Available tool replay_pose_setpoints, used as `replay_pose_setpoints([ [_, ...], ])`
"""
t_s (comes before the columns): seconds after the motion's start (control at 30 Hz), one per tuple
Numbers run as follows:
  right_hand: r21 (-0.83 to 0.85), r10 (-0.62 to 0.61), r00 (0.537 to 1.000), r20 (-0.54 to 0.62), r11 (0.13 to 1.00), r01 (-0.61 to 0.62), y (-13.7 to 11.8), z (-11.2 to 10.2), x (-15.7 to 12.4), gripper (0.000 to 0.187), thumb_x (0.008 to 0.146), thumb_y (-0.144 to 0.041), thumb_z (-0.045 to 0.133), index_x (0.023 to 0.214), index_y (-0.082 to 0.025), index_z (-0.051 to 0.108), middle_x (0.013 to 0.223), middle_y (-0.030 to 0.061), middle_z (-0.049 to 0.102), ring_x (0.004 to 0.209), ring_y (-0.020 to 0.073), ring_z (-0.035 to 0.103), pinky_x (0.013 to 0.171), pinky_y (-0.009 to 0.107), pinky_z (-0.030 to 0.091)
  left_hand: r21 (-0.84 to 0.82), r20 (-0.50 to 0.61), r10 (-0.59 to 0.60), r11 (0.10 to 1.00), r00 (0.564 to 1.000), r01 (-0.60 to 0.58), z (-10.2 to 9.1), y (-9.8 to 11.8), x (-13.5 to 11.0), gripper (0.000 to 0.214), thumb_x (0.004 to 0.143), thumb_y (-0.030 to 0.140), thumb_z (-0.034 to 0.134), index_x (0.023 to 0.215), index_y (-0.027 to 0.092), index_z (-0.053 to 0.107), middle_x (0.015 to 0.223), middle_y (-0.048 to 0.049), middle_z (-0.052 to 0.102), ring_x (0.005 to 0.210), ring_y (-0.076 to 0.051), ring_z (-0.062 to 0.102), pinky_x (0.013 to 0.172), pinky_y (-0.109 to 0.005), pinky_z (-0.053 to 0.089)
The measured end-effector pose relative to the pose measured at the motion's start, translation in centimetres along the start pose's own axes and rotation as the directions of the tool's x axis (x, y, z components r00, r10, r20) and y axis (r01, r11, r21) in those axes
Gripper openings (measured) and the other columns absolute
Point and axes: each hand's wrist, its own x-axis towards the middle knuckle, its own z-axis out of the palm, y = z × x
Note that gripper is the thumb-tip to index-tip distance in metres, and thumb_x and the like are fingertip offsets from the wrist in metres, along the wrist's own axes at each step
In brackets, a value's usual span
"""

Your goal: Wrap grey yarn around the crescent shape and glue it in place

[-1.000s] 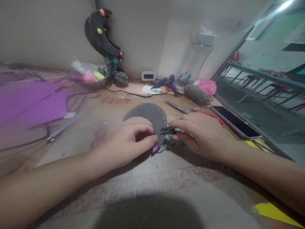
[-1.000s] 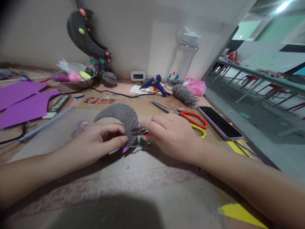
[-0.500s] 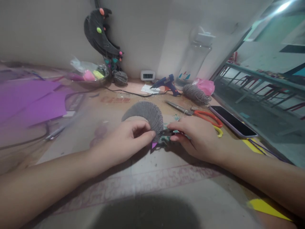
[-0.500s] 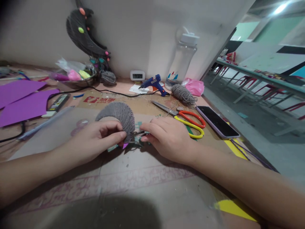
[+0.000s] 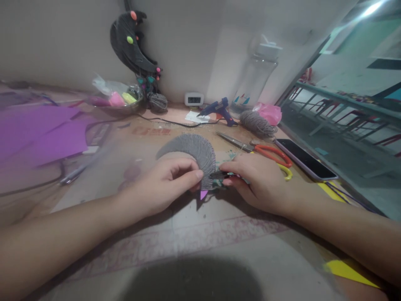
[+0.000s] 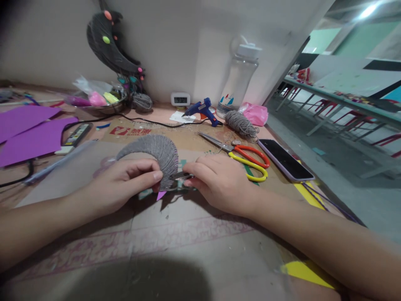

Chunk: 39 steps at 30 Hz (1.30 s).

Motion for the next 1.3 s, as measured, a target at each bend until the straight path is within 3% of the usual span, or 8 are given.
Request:
replay_pose_setpoints([
  [0.27,0.024,0.028,1.0,0.008,0.999,-0.028,0.04,-0.11,-0.23,0.026,0.099,-0.029,0.045,0.098,-0.011,0.064,0.077,0.0064,0.067,0.068,0.0162,0.057,0.063,0.027,0.038,0.145,-0.052,-0.033,0.989,0.998,0.04,0.46,0.16,-0.38,0.03,0.092,0.025,0.048,0.064,0.017,0.056,0.064,0.0041,0.051,0.064,-0.011,0.05,0.06,-0.026,0.035],
  [0.63,-0.101,-0.032,0.997,0.067,0.994,0.038,0.04,-0.05,-0.03,0.03,0.1,-0.027,0.042,0.092,-0.012,0.067,0.067,0.004,0.06,0.06,0.0155,0.05,0.057,0.03,0.029,0.21,-0.047,-0.056,0.976,0.997,0.065,0.44,0.56,-0.38,0.027,0.089,0.026,0.049,0.064,0.018,0.055,0.064,0.0031,0.052,0.066,-0.013,0.05,0.06,-0.027,0.034],
  [0.97,-0.13,-0.058,0.997,0.057,0.989,0.065,-0.04,-0.05,0.02,0.03,0.099,-0.028,0.043,0.087,-0.014,0.067,0.067,0.004,0.062,0.06,0.0147,0.05,0.057,0.029,0.029,0.198,-0.028,-0.054,0.978,0.998,0.058,0.44,0.34,-0.39,0.028,0.09,0.026,0.047,0.064,0.018,0.054,0.064,0.0025,0.052,0.065,-0.014,0.05,0.059,-0.027,0.033],
  [1.3,-0.117,-0.058,0.997,0.044,0.991,0.063,-0.13,-0.06,-0.01,0.031,0.1,-0.028,0.041,0.089,-0.015,0.067,0.064,0.0024,0.06,0.059,0.0145,0.049,0.057,0.029,0.029,0.092,0.027,-0.123,0.989,0.992,0.12,0.36,0.42,-0.32,0.031,0.091,0.03,0.047,0.063,0.018,0.054,0.062,0.003,0.051,0.06,-0.012,0.049,0.055,-0.024,0.034],
])
